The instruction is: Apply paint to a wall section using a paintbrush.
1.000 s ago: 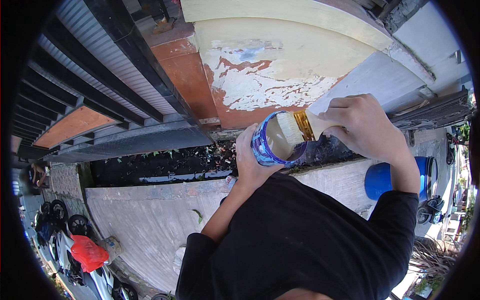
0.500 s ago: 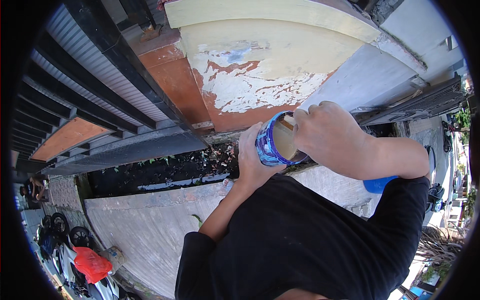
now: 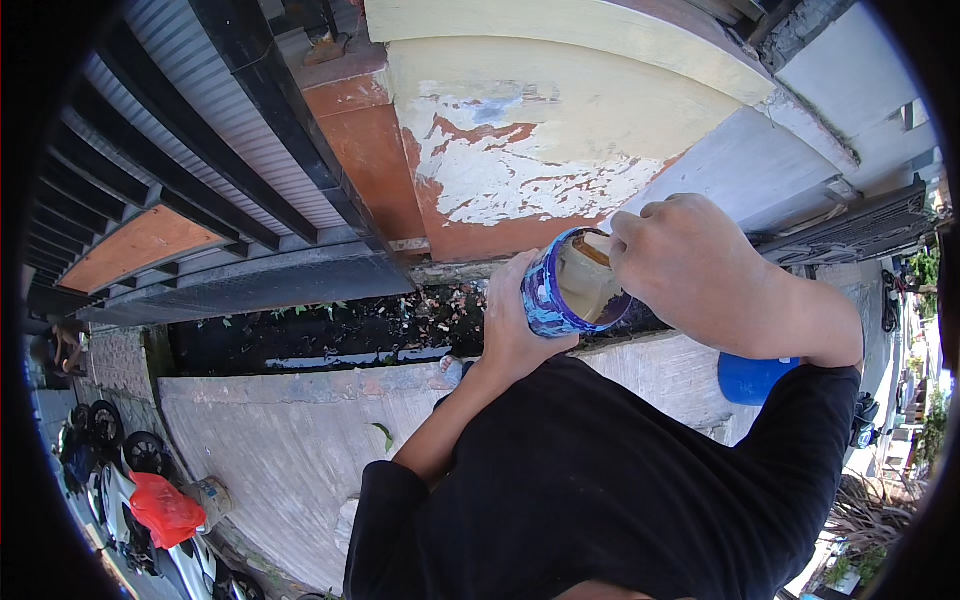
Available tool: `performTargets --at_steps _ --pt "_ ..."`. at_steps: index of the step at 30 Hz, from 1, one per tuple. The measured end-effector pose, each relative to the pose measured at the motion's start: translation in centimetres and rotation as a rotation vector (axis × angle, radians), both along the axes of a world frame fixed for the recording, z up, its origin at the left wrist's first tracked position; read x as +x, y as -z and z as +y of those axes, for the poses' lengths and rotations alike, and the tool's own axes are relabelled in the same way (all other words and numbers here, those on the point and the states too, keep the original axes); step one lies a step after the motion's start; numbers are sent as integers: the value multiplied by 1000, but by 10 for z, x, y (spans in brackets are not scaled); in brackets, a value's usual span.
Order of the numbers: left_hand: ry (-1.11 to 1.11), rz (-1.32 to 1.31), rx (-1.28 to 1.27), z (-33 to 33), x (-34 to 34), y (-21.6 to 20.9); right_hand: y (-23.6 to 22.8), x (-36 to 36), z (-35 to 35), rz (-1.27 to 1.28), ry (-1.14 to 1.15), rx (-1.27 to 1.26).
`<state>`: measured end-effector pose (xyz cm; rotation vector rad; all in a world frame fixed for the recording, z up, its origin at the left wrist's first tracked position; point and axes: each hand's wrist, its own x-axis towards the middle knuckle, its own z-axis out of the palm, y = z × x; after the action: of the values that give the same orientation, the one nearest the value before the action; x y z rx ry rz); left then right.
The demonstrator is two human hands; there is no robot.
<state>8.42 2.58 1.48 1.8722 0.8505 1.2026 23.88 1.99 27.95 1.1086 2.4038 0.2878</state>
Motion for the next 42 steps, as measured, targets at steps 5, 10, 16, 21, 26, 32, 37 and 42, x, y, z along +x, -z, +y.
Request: performTargets --at_steps 5,10,16,21,26,32,37,42 --pt "3 3 -12 2 1 -1 11 -14 -10 -86 -21 35" --pt "-21 0 -25 3 4 0 34 -19 -22 -127 -21 238" --pt "-63 -67 41 6 5 -7 39 -27 -33 -217 -62 362" --pt "-62 -76 47 4 7 -6 46 -29 -42 -245 -67 424" --pt "-68 -86 61 1 7 -3 53 -30 -48 -274 -64 461" --pt "-74 -71 50 -3 3 -1 54 -30 -52 -248 -48 450" --pt "-67 -70 37 -6 1 0 42 -27 -49 -187 -13 338" --pt "-71 -21 -9 -9 -7 0 12 -2 -33 -34 77 175"
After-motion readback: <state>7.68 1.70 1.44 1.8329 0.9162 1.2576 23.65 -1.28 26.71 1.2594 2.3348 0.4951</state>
